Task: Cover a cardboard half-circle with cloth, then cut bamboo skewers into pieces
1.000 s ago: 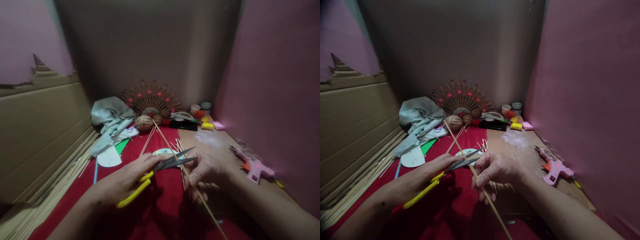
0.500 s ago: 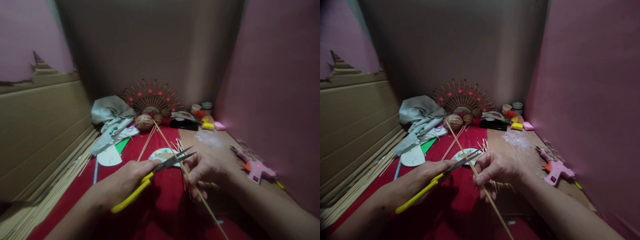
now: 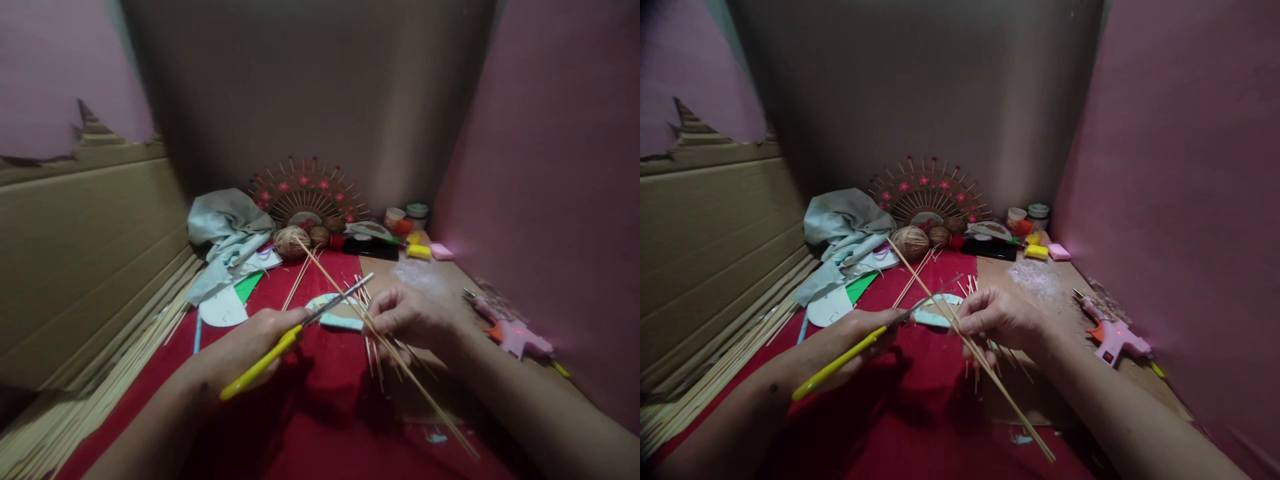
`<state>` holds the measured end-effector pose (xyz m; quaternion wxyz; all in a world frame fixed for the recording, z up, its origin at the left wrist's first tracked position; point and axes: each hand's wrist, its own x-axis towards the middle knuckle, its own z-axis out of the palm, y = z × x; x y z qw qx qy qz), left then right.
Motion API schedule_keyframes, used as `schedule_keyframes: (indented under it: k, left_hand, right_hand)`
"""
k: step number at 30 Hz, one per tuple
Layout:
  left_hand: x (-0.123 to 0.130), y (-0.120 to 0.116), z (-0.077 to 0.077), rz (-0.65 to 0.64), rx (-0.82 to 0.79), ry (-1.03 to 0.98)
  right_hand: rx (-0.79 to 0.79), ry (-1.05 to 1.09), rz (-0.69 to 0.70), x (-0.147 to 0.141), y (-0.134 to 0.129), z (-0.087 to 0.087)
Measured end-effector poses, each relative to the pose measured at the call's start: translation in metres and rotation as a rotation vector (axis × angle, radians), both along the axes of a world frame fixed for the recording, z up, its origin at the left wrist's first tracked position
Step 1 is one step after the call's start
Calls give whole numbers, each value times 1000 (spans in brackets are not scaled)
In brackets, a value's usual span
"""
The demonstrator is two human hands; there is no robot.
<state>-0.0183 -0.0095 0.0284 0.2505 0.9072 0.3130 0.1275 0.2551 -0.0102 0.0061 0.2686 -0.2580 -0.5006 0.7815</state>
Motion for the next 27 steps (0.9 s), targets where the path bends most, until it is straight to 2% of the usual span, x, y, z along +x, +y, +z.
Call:
schedule_keyframes:
  k: [3,7,9,13,15,18,19,21,22,27]
  left_hand:
    - [-2,6,2,50,-75,0]
    - [0,8,9,94,-83,-4]
    - [0,8,10,82,-89,-1]
    - [-6,13,0,22,-98,-6]
    - [-9,16,-6,-4,-91,-15]
    - [-8,16,-11,25,-22,4]
    - [-6,15,-11,41,9,18]
    - [-1,11,-10,62,66,42]
    - [2,9,-10,64,85,43]
    - [7,-2,-10,87,127,-3]
  right_hand:
    - [49,-82,-126,6,10,4]
    - [92,-247,-513,9,24,4]
    - [138,-332,-625,9,29,2]
    - [254,-451,-658,5,30,4]
    - [312,-491,-686,0,24,10]
    - [388,-516,-725,-12,8,25]
    - [417,-515,-663,-17,0,30]
    - [357,-469,-492,-28,-14,38]
    - [334,-465,-466,-33,-20,40]
    - [358,-368,-693,-48,-39,32]
